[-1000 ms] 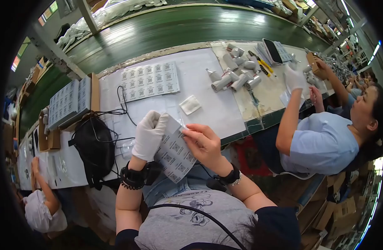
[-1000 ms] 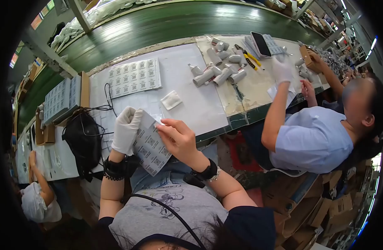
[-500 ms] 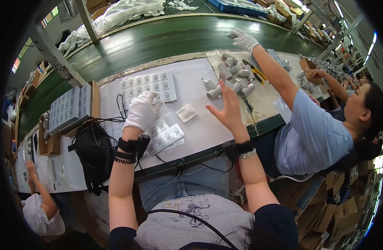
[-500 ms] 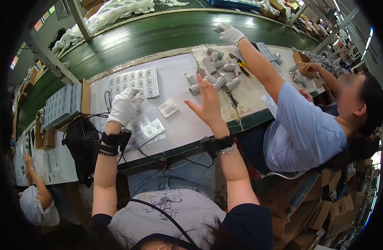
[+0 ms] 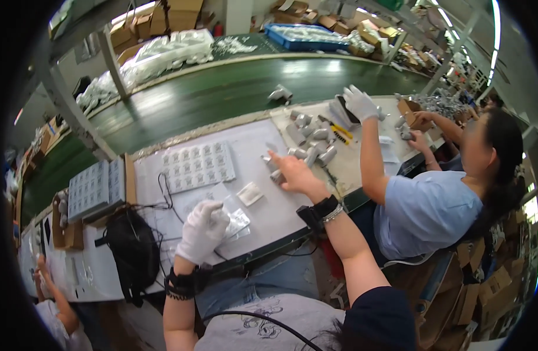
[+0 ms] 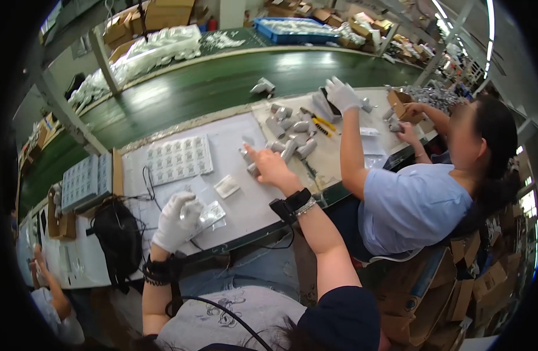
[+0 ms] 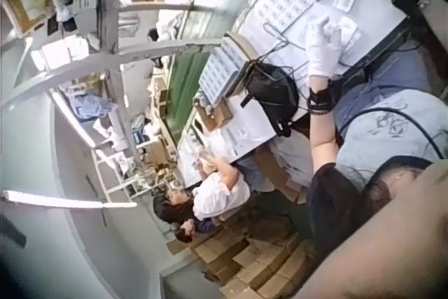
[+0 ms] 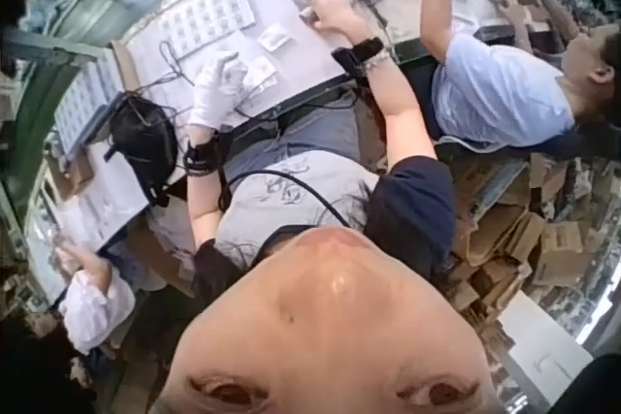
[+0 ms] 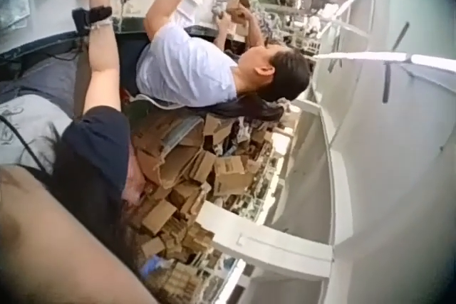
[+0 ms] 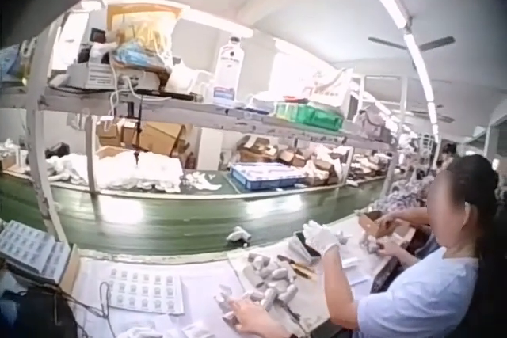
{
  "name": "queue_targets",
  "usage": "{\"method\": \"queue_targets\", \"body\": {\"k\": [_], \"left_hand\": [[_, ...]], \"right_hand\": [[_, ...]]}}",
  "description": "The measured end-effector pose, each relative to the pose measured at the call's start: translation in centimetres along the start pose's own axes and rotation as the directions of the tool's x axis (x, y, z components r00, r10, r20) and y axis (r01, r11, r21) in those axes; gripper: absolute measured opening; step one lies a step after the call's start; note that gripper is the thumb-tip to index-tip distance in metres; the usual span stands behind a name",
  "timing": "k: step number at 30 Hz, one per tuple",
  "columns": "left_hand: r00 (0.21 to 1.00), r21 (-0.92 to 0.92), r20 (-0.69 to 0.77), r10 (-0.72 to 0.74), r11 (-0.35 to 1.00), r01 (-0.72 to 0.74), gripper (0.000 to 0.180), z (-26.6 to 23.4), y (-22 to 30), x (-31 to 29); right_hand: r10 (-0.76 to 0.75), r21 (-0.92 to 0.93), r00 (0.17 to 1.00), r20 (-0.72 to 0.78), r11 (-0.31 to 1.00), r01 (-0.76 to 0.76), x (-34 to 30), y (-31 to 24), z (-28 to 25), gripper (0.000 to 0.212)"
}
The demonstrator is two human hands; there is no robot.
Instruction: The person picks up a gray cylinder, wipes it with a cloth, and peels a label from a sheet. They apply the label to the cylinder, smooth it down, and place the finished component onto the conveyor belt.
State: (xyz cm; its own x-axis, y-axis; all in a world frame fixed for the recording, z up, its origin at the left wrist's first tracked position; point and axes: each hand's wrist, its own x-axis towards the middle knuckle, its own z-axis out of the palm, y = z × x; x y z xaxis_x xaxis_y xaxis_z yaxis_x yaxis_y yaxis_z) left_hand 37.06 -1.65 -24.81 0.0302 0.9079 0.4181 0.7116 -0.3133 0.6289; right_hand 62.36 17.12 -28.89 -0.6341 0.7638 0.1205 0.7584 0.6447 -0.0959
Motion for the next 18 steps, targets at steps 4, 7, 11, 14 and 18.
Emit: {"method": "queue_targets", "body": {"k": [4,7,11,14,18], "left_hand": [[0.993,-0.182,0.106,-0.052,0.981,0.071,0.03,0.7,0.0,-0.6],[0.989,-0.278,0.124,-0.082,0.954,0.114,0.034,1.1,0.3,-0.9],[0.994,-0.389,0.013,-0.112,0.915,0.109,0.039,1.5,1.3,-0.2],[0.99,-0.406,-0.137,-0.043,0.914,-0.017,0.042,1.9,2.8,0.6],[0.943,-0.557,-0.28,-0.177,0.83,-0.01,0.039,1.9,5.2,0.9]], "right_hand": [[-0.083,0.081,0.988,-0.13,0.992,0.094,-1.0,1.5,0.6,0.103],[-0.122,0.268,0.964,-0.235,0.945,0.184,-2.4,0.2,1.3,0.098],[0.046,0.626,0.95,-0.308,0.762,0.166,-4.1,-5.8,-2.3,0.088],[0.111,0.779,0.956,-0.273,0.608,0.152,-5.6,-10.9,-5.1,0.082],[-0.002,0.667,0.857,-0.515,0.626,0.403,-6.4,-15.6,-5.1,0.079]]}}
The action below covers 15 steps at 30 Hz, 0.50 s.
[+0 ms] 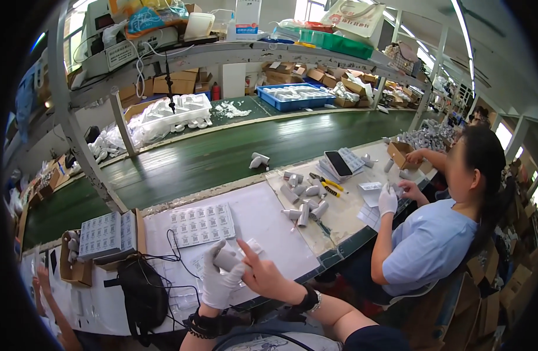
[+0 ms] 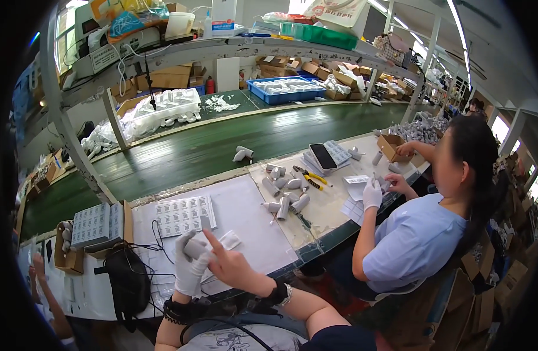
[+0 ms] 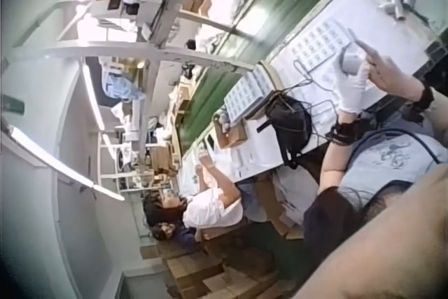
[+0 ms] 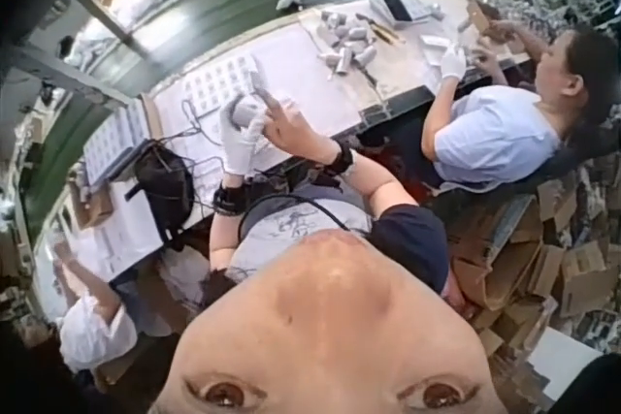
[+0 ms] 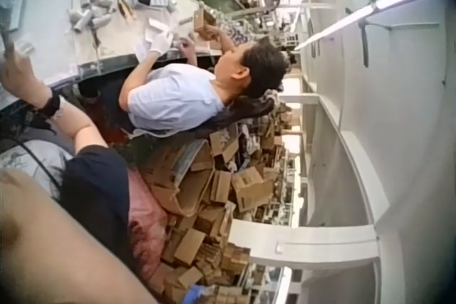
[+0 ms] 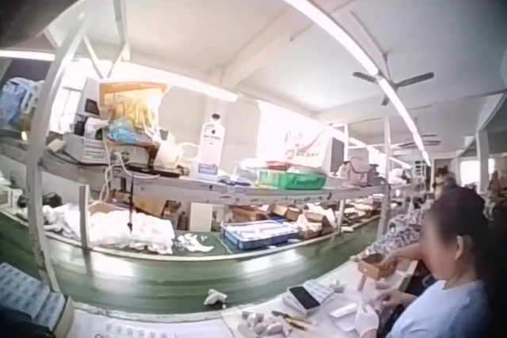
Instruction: The person picks up a gray cylinder, wipes it with a cloth, and peels a label from a sheet. They apply the label to the cylinder, smooth it down, and place the finished component onto the conveyor belt.
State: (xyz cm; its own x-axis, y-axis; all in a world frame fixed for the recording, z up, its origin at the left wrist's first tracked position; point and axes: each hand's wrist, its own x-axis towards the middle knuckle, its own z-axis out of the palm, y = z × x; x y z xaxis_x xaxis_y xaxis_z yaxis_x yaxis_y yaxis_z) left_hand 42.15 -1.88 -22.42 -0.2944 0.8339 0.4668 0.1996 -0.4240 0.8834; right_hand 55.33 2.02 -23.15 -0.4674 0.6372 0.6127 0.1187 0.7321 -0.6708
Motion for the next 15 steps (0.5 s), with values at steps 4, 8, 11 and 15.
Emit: {"method": "queue_targets", "body": {"k": [4,8,11,15], "left_hand": [[0.956,-0.061,-0.147,-0.253,0.967,0.247,0.017,-1.3,-1.2,-0.5],[0.898,-0.513,-0.028,-0.438,0.778,0.364,0.016,-3.2,0.8,0.0],[0.907,-0.876,0.141,-0.396,0.378,0.301,0.03,-3.8,1.5,0.6],[0.961,-0.891,0.14,-0.239,0.394,0.227,0.04,-2.5,2.3,-0.3]], "right_hand": [[-0.022,0.055,0.995,0.094,0.998,0.017,-1.0,-2.1,1.5,0.081],[-0.114,0.223,0.984,0.133,0.971,0.082,-1.7,-1.9,1.9,0.09],[-0.152,0.19,0.986,0.062,0.972,0.138,-1.0,-1.6,2.3,0.099],[-0.195,0.28,0.979,-0.058,0.938,0.204,-1.3,-0.1,3.0,0.1]]}}
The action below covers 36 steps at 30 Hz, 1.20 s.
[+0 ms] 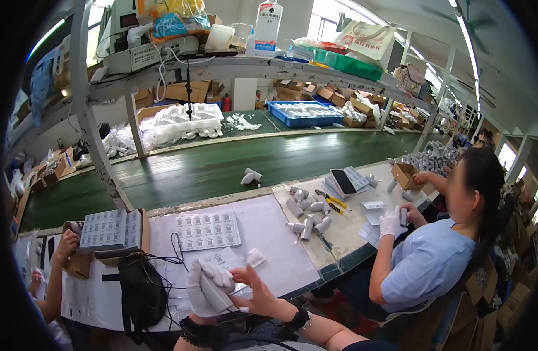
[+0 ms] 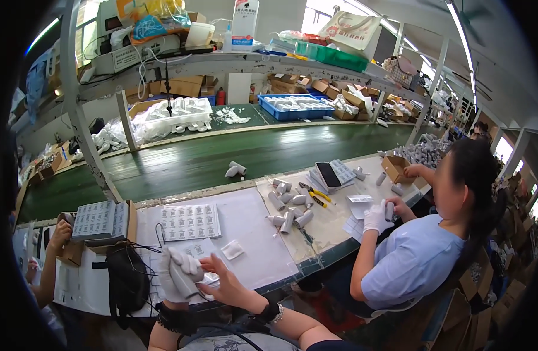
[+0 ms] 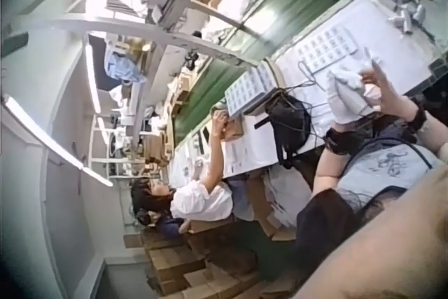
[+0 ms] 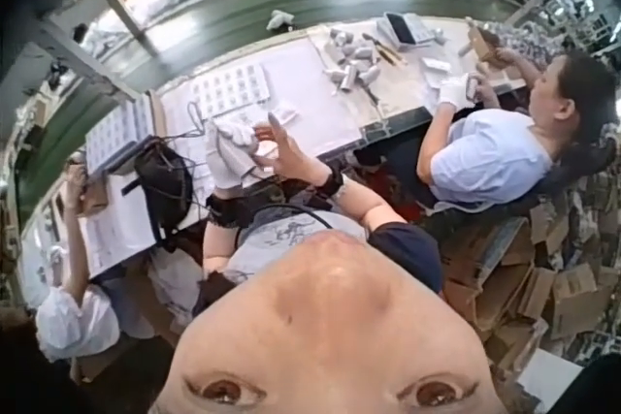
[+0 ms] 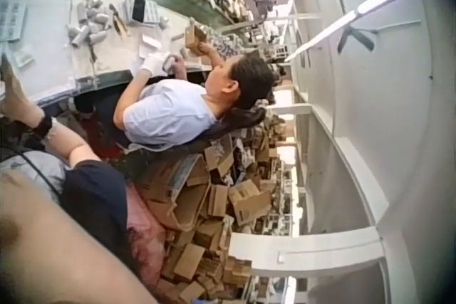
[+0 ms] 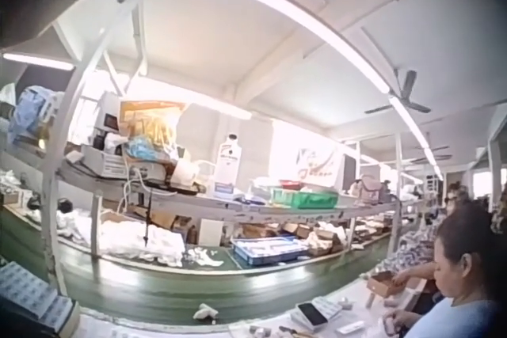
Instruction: The person picks up a gray cylinder, wipes it with a cloth, and peels a label from a sheet. They apply the label to the cylinder, smooth it down, and place the finished component onto the conveyor belt.
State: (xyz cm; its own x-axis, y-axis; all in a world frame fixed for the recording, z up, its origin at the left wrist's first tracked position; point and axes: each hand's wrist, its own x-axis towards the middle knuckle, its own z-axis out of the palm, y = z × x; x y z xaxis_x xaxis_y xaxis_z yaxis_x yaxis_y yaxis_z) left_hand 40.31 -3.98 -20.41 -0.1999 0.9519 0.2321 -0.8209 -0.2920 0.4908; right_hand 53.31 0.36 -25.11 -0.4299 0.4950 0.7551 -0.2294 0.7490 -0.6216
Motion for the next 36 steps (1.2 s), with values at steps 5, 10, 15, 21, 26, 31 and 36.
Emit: {"method": "queue_targets", "body": {"k": [5,10,15,21,26,31,36], "left_hand": [[0.998,0.198,-0.062,0.028,0.98,-0.015,0.033,2.0,0.1,-1.3],[0.852,0.832,0.446,0.272,0.225,-0.507,0.021,0.7,0.7,-0.4],[0.761,0.759,0.643,0.084,-0.201,-0.619,0.012,0.2,1.8,0.6],[0.674,0.653,0.737,0.053,-0.311,-0.69,0.023,3.3,1.1,-1.0],[0.516,0.509,0.853,-0.075,-0.099,-0.855,0.028,4.5,1.5,-1.0],[0.503,0.516,0.852,-0.146,0.063,-0.855,0.033,4.0,1.2,-0.2],[0.569,0.586,0.788,-0.237,0.004,-0.81,0.033,4.9,1.2,-1.3]], "right_hand": [[-0.013,0.009,0.993,0.116,1.0,0.012,-1.6,0.7,-0.9,0.104],[0.213,0.07,0.955,0.205,0.97,-0.232,-2.8,0.9,-1.4,0.111],[0.565,0.095,0.777,0.278,0.788,-0.608,1.4,-2.3,-1.3,0.109],[0.32,-0.109,0.906,0.278,0.947,-0.302,1.1,-0.5,-0.9,0.104],[0.398,0.017,0.826,0.399,0.898,-0.44,-0.1,0.6,0.3,0.103],[0.348,0.173,0.895,0.279,0.898,-0.403,0.6,-1.1,-0.1,0.108],[0.366,0.245,0.876,0.314,0.86,-0.447,0.7,-1.0,-0.5,0.112]]}}
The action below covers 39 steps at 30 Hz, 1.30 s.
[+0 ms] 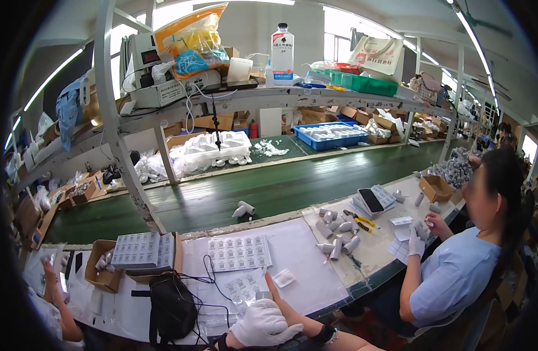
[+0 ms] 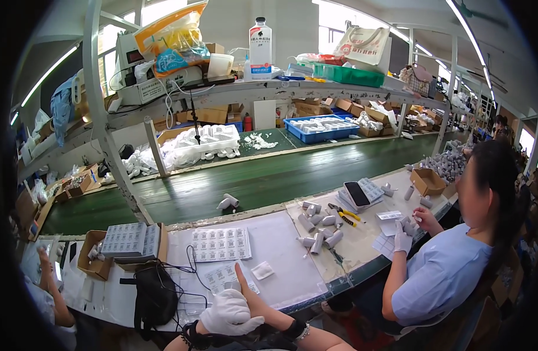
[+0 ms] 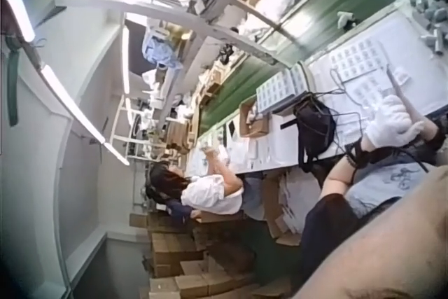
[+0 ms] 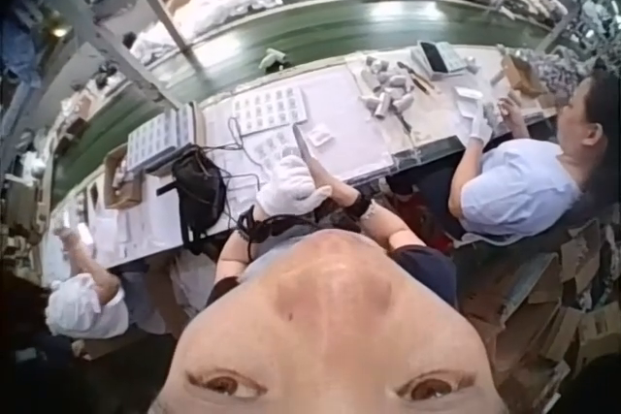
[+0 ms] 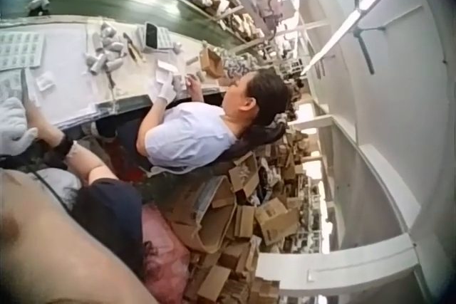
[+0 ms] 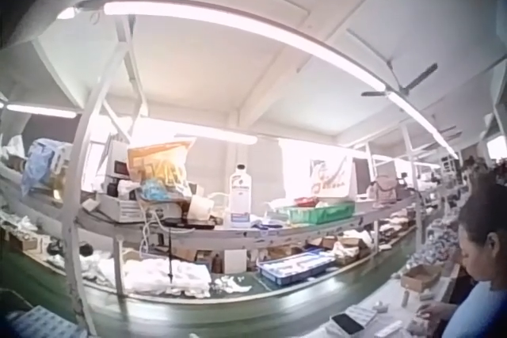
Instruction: The person picks up a gray cylinder, wipes it with a cloth, and peels a label from a sheet. They apply the label to the cylinder, smooth it down, and place the finished component onto the conveyor belt.
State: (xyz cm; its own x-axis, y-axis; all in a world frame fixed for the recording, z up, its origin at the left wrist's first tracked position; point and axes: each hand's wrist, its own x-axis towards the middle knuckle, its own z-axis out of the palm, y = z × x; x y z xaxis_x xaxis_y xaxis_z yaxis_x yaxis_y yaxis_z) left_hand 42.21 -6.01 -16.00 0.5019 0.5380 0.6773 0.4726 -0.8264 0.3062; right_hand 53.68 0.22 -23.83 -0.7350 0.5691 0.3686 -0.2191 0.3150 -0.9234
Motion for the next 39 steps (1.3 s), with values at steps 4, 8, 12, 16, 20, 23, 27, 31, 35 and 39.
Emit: {"method": "queue_targets", "body": {"k": [4,8,12,16,20,23,27,31,35,39], "left_hand": [[0.999,-0.313,-0.035,0.003,0.95,-0.014,0.019,0.0,-1.4,-2.1],[0.731,-0.474,-0.321,-0.603,0.77,0.427,0.036,2.1,0.4,-3.6],[0.724,-0.502,-0.117,-0.68,0.67,0.547,0.074,1.4,0.7,-4.3],[0.651,-0.657,0.169,-0.74,0.409,0.634,0.088,2.4,-1.9,-6.5],[0.873,-0.188,0.007,-0.487,0.857,0.48,0.088,0.9,-1.0,-3.4],[0.719,-0.475,0.141,-0.681,0.591,0.652,0.085,1.4,-0.7,-4.0],[0.729,-0.496,0.082,-0.68,0.607,0.621,0.08,2.5,-0.9,-3.8],[0.697,-0.572,0.053,-0.715,0.551,0.608,0.073,3.9,-1.4,-4.2],[0.65,-0.683,0.08,-0.756,0.433,0.588,0.064,4.3,-1.2,-5.6],[0.61,-0.768,-0.012,-0.793,0.398,0.502,0.05,5.3,-1.2,-5.2]], "right_hand": [[-0.053,-0.093,0.999,0.009,0.994,0.054,-0.4,-0.1,-0.4,0.116],[-0.108,-0.058,0.993,0.038,0.992,0.11,-0.9,1.0,0.3,0.121],[-0.142,0.031,0.988,0.06,0.99,0.141,-1.6,1.1,0.6,0.121],[-0.099,0.085,0.992,0.072,0.992,0.093,-1.8,0.6,0.0,0.121],[0.042,0.264,0.997,0.067,0.963,-0.058,-1.6,-0.5,-0.6,0.12],[0.063,0.309,0.998,0.004,0.949,-0.061,-1.4,-1.0,-0.5,0.118],[0.01,0.146,0.992,-0.129,0.989,0.009,-1.0,0.9,-0.1,0.112],[0.075,0.001,0.978,-0.194,0.997,-0.076,-1.3,1.8,-0.2,0.105],[0.026,-0.146,0.976,-0.217,0.988,-0.059,-1.8,1.5,0.5,0.105],[-0.133,-0.28,0.956,-0.262,0.958,0.057,-2.0,1.4,1.0,0.107]]}}
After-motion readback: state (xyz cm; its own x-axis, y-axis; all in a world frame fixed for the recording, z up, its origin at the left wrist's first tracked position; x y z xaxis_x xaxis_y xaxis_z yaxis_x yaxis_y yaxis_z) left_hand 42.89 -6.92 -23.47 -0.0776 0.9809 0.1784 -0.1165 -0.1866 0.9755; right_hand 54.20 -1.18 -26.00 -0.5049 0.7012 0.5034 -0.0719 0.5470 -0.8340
